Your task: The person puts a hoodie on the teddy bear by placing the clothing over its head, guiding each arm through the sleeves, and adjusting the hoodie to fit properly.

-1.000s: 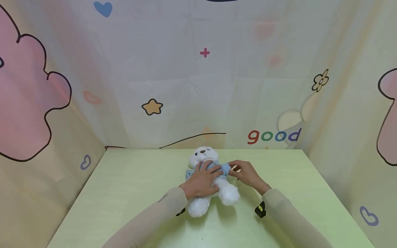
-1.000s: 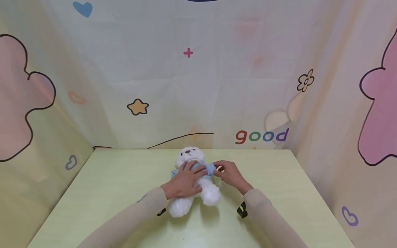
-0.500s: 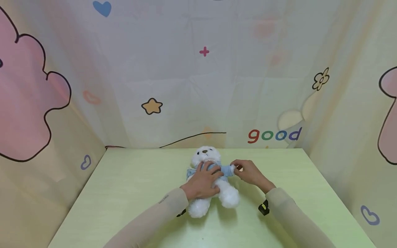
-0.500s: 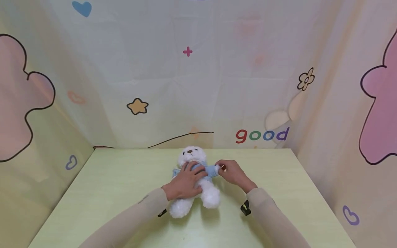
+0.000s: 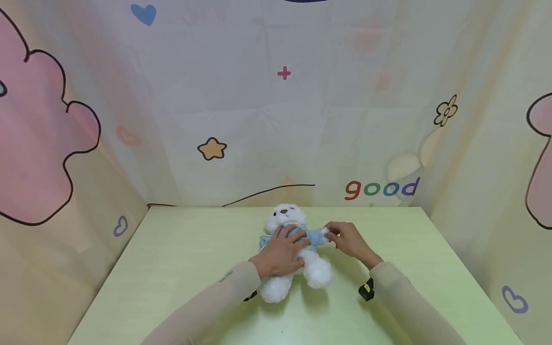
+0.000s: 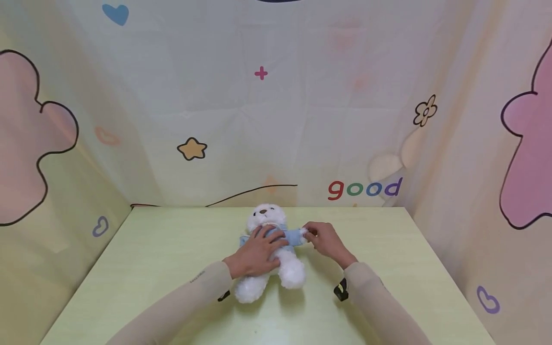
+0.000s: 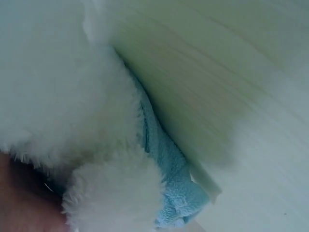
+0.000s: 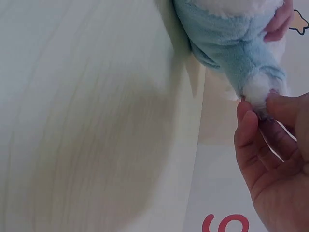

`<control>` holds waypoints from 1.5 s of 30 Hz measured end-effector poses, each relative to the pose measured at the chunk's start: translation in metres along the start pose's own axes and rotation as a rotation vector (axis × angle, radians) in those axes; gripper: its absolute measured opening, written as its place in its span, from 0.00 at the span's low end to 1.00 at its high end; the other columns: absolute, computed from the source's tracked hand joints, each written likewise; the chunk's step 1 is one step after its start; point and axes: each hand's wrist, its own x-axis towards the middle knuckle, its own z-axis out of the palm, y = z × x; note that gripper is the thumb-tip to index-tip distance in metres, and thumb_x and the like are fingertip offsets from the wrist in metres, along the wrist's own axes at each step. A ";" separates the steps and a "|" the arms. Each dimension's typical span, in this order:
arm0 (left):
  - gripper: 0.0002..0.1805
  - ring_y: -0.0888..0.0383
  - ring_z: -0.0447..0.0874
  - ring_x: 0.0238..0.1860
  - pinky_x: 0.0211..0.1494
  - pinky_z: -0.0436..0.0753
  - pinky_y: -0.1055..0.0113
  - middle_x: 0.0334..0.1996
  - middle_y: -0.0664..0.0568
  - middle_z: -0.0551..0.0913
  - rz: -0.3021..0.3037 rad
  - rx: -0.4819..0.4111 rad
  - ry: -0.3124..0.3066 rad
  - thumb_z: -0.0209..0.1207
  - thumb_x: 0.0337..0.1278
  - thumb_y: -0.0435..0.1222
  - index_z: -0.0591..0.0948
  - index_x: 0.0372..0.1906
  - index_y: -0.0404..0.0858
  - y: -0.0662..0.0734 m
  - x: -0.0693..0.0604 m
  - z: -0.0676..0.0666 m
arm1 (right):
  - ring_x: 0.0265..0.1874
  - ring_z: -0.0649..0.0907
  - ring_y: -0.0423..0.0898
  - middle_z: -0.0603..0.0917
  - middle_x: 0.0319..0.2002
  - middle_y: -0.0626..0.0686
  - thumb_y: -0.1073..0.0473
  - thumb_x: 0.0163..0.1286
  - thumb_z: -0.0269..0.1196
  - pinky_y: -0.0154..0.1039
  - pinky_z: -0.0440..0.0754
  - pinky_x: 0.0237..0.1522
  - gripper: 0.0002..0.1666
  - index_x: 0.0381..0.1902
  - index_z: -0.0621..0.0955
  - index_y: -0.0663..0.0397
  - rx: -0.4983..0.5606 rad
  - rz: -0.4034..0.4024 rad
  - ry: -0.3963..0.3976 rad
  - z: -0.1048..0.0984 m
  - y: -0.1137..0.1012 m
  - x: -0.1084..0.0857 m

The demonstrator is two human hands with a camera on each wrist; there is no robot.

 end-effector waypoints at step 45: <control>0.17 0.54 0.86 0.36 0.41 0.86 0.59 0.49 0.40 0.81 -0.448 -0.984 -0.037 0.50 0.66 0.37 0.76 0.55 0.35 -0.062 -0.058 -0.002 | 0.59 0.79 0.51 0.81 0.58 0.51 0.60 0.65 0.67 0.48 0.80 0.56 0.20 0.56 0.81 0.48 -0.536 -0.571 -0.059 0.022 -0.064 -0.001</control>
